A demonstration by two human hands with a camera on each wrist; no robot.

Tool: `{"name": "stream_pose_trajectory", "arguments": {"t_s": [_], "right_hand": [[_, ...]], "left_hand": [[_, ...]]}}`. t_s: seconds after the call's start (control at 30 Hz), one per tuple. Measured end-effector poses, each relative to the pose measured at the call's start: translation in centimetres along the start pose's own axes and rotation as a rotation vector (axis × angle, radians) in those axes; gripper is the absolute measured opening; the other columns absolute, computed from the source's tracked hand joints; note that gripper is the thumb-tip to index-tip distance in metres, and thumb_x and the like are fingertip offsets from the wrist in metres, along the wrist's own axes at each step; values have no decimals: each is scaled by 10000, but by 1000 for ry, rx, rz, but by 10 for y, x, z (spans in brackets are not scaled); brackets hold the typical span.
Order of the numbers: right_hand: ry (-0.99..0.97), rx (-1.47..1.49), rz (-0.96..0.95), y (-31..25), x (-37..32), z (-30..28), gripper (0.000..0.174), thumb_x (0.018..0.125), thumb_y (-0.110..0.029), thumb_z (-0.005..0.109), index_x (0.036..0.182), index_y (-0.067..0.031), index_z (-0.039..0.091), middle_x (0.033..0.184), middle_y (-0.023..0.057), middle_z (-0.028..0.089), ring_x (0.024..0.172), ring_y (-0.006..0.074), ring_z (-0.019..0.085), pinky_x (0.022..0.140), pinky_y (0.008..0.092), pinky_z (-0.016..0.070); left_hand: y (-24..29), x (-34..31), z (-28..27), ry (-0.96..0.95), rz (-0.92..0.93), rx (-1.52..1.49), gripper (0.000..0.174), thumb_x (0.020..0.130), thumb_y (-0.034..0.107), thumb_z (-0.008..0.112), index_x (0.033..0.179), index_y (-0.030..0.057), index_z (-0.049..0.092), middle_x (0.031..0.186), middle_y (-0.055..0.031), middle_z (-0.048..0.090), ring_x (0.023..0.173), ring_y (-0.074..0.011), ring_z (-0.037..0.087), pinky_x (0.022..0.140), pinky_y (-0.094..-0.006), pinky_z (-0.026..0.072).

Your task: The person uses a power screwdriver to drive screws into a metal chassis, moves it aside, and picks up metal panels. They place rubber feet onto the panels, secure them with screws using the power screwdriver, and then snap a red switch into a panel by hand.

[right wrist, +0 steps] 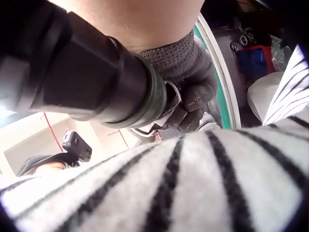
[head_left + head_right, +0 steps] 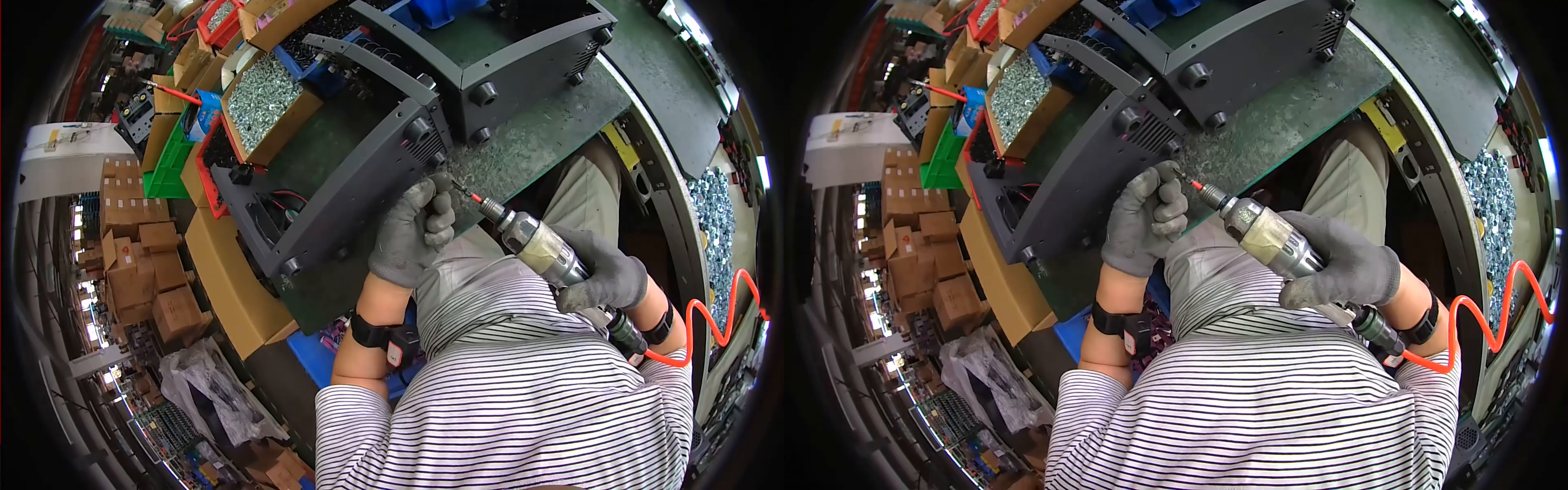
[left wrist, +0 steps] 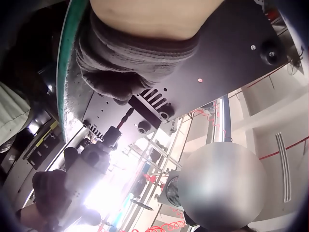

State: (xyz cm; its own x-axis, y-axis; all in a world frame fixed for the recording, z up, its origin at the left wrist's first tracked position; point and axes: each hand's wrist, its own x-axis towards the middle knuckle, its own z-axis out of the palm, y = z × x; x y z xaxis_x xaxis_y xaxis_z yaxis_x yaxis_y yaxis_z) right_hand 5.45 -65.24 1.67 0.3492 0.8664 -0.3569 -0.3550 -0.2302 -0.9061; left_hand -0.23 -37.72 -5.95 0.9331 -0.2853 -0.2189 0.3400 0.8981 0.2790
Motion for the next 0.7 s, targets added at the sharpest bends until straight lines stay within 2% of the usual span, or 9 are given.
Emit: {"name": "stream_pose_trajectory", "arguments": {"t_s": [0.07, 0.13, 0.27, 0.37, 0.47, 0.53, 0.63, 0.7], "right_hand": [[3, 23, 4, -1, 1, 1, 834, 647, -332, 824, 1276, 29, 413, 910, 56, 547, 792, 125, 526, 722, 260, 450], [4, 33, -16, 1, 2, 2, 817, 654, -330, 818, 1270, 27, 418, 896, 55, 551, 794, 127, 528, 723, 262, 452], [-25, 29, -20, 5, 3, 1, 805, 658, -330, 815, 1263, 29, 423, 892, 58, 555, 796, 130, 532, 729, 263, 453], [-24, -4, -97, 8, 3, 1, 789, 659, -315, 814, 1257, 29, 431, 897, 62, 560, 792, 133, 538, 728, 265, 457], [-26, -24, -76, 8, 0, 2, 785, 655, -308, 816, 1253, 28, 436, 901, 66, 565, 790, 134, 542, 726, 269, 460], [-20, -17, -123, 16, -1, 1, 779, 659, -310, 815, 1250, 27, 437, 892, 61, 567, 777, 130, 548, 712, 268, 465], [-56, -33, -105, 12, -2, 0, 766, 666, -314, 812, 1242, 27, 440, 882, 60, 572, 754, 126, 556, 696, 267, 472], [-50, -24, -130, 14, -1, 2, 751, 673, -307, 808, 1240, 24, 441, 875, 59, 573, 741, 125, 558, 688, 268, 476]], "left_hand": [[-1, -1, 1, -58, 10, -40, 289, 907, 151, 536, 1165, 19, 531, 912, -72, 636, 588, -81, 405, 473, -186, 364], [-3, -3, 9, 63, 61, 40, 290, 912, 169, 539, 1163, 24, 531, 904, -67, 637, 569, -77, 379, 461, -181, 358], [-2, -5, 10, 43, 67, 34, 280, 920, 209, 542, 1139, 34, 548, 884, -53, 638, 573, -74, 387, 459, -174, 355], [-3, -6, 11, 27, 45, 34, 287, 927, 243, 536, 1130, 41, 557, 860, -42, 639, 581, -73, 391, 477, -168, 360], [-7, -5, 15, 95, 43, 57, 311, 930, 274, 528, 1135, 42, 558, 835, -37, 641, 577, -75, 403, 471, -182, 358], [-11, -4, 17, 153, 132, 98, 331, 939, 299, 507, 1136, 39, 561, 825, -36, 638, 562, -75, 414, 451, -204, 351], [-13, -1, 20, 55, 119, 94, 343, 947, 315, 486, 1131, 36, 566, 796, -32, 635, 545, -76, 422, 443, -222, 352], [-16, -1, 23, 60, 109, 113, 343, 949, 317, 483, 1125, 36, 571, 768, -25, 626, 529, -73, 415, 439, -220, 352]]}}
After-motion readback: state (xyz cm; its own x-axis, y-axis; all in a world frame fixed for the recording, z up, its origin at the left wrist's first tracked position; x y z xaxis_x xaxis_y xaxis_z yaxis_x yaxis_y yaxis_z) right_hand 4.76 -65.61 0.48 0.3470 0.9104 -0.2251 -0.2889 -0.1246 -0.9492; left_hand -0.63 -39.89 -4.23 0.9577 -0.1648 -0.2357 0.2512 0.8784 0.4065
